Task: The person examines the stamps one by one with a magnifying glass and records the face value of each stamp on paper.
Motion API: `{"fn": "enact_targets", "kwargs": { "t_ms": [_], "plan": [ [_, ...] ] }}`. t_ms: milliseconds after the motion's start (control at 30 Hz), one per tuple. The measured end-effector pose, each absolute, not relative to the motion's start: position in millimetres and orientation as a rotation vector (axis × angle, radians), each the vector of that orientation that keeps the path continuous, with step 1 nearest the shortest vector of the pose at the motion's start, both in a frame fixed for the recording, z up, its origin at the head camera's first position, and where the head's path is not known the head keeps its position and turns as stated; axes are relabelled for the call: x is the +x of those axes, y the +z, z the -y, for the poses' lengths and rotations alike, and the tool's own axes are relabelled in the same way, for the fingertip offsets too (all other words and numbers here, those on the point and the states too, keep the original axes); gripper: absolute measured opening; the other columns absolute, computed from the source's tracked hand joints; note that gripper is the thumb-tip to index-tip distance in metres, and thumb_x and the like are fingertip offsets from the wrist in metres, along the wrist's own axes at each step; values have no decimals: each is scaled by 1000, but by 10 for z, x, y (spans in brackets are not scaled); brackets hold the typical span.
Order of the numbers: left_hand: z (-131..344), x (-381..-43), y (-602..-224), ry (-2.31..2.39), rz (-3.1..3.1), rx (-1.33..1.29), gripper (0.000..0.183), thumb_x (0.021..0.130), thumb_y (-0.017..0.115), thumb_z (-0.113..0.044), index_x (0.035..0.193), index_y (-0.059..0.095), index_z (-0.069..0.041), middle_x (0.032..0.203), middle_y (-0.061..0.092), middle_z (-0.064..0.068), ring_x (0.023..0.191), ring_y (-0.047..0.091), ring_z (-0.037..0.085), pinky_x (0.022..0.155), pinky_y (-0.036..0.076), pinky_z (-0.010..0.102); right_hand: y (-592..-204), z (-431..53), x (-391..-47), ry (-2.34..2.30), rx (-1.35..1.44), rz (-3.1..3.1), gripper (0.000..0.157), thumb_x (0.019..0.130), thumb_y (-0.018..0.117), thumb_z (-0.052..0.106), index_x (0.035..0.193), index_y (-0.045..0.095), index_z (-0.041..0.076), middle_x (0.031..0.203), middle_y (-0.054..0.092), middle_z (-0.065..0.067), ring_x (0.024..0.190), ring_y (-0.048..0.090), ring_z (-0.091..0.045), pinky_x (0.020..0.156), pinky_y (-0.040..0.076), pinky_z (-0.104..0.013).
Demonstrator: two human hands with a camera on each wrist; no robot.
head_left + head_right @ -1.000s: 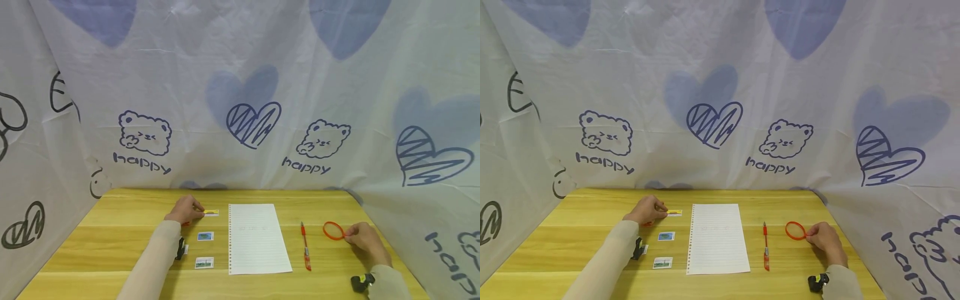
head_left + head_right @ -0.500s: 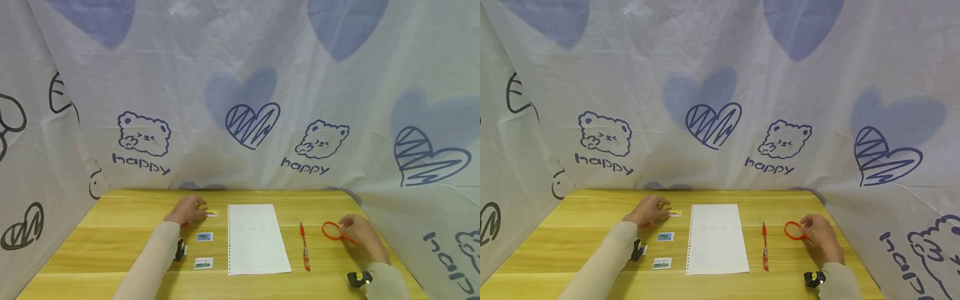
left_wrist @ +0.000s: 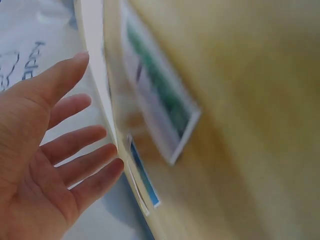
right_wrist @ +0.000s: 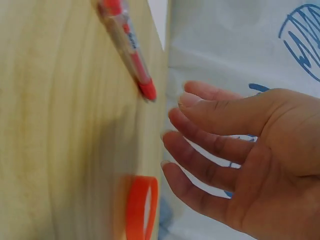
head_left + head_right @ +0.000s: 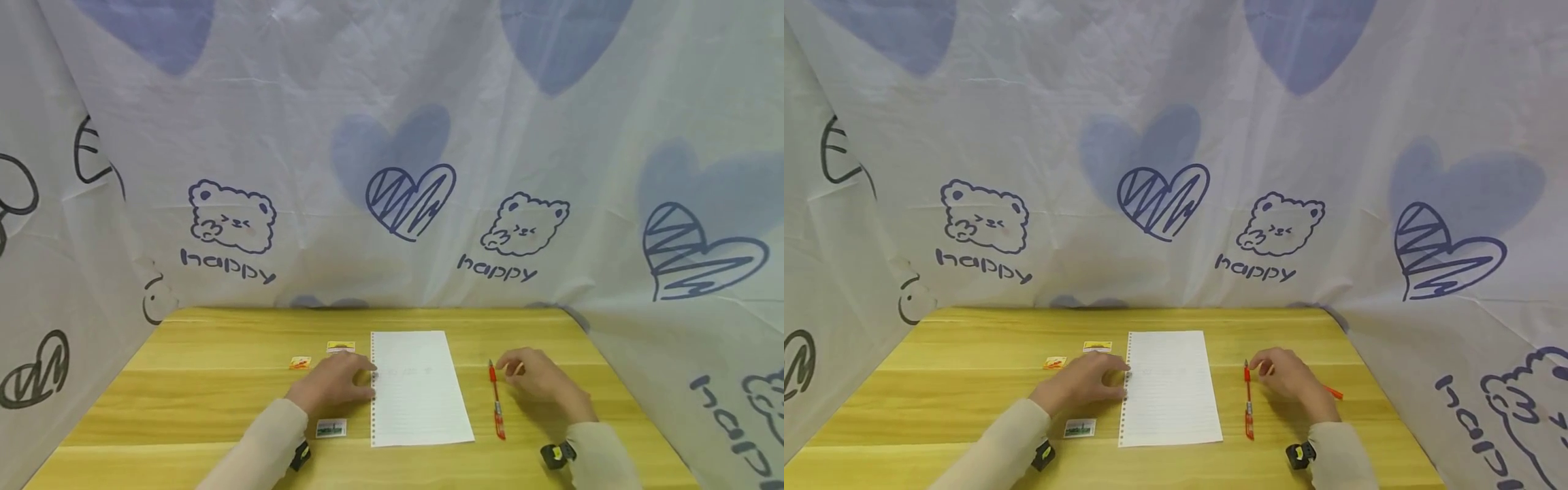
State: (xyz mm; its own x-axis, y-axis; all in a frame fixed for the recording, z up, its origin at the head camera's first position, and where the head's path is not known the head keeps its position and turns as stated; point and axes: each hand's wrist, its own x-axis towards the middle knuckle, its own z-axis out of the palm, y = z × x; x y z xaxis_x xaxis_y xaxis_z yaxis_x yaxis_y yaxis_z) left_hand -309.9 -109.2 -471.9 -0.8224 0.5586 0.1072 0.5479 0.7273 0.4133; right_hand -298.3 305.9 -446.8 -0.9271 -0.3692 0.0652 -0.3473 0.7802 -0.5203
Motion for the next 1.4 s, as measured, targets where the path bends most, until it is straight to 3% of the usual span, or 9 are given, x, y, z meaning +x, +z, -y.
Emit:
{"fn": "enact_targets", "kwargs": {
  "t_ms": [233,500,833,1100,1400],
  "plan": [
    [1038,-3009,-4737,678,-2866,953,49,86,83,-35,125,73,-8,130,73,8,120,68,27,105,54,47,-4547,-3001,-3046,-763,-695,-2896,28,82,69,-11,103,75,7,91,72,-8,84,63,-17,72,53,-30],
    [987,-3006,-4755,619,-2859,997,48,82,88,-33,119,76,-6,124,76,11,110,69,24,97,57,42,-4633,-2931,-3071,-715,-724,-2889,27,79,70,-13,97,74,7,81,68,-7,74,55,-11,65,46,-24],
    [970,-3003,-4753,666,-2870,915,45,79,90,-31,114,78,-5,122,76,12,107,67,24,97,56,45,-4653,-2888,-3097,-656,-735,-2903,26,81,69,-13,92,69,11,78,65,-1,72,52,-9,65,42,-23],
    [954,-3024,-4742,679,-2870,875,46,78,91,-32,114,78,-6,122,76,11,102,65,19,92,55,41,-4668,-2867,-3124,-699,-721,-2925,24,77,68,-12,87,69,10,76,64,-4,70,50,-10,61,42,-22],
    [968,-3003,-4740,694,-2864,865,45,77,91,-31,113,78,-6,124,75,11,100,64,17,90,55,39,-4652,-2826,-3166,-793,-733,-2963,25,77,73,-13,86,70,10,73,64,2,67,52,-5,61,44,-20]
  ]
}}
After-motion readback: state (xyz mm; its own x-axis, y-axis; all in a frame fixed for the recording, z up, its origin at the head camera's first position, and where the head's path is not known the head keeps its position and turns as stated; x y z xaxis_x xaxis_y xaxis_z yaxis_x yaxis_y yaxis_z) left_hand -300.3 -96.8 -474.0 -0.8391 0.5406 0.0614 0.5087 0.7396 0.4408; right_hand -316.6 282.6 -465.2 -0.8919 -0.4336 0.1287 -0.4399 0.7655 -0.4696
